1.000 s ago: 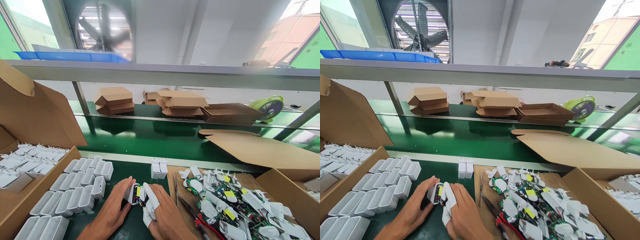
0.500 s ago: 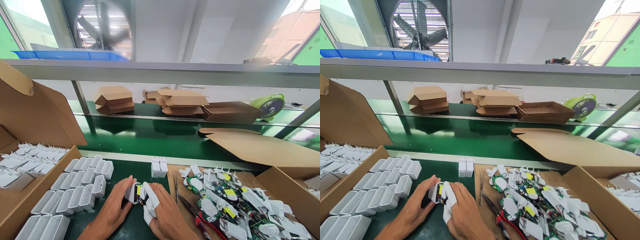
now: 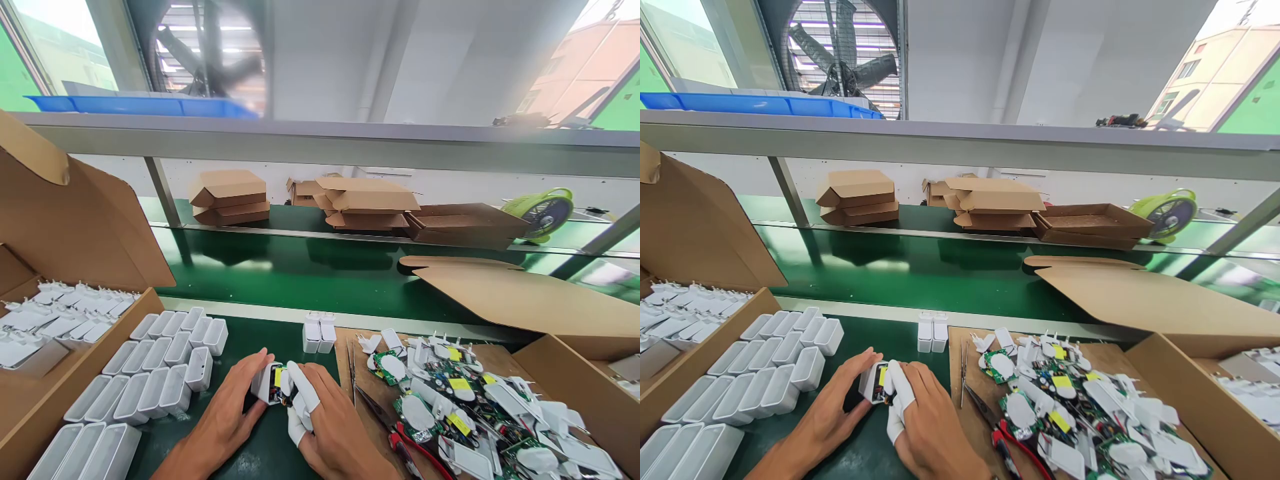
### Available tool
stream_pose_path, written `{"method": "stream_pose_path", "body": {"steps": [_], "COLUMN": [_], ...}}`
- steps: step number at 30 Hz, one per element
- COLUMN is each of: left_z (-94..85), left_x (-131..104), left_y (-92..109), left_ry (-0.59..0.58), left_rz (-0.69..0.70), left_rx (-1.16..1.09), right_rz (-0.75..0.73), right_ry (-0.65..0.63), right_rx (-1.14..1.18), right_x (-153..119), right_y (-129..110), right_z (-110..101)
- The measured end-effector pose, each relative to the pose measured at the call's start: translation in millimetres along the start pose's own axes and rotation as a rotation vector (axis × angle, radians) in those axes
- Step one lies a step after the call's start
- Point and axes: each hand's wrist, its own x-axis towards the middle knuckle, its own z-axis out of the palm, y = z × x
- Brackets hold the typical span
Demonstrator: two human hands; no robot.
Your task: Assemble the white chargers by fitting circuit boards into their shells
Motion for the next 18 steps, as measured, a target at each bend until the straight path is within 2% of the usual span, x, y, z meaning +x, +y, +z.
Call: {"method": "stream_pose_path", "body": {"steps": [9, 18], "left_z": [-0.7, -2.0], "left_x": [2.4, 0.9], "left_y": [0.9, 1.1], "left_ry": [-0.004, -0.026], "left_rz": [0.007, -0.010], "left_rx": [-0.008, -0.023], "right_rz": [0.055, 0.016], "right_ry": [-0.067, -0.041], "right_rx": [0.002, -0.001], "right_x": [1.5, -1.1], "right_y": [-0.2, -0.3], "right_z": [0.6, -1.7]}}
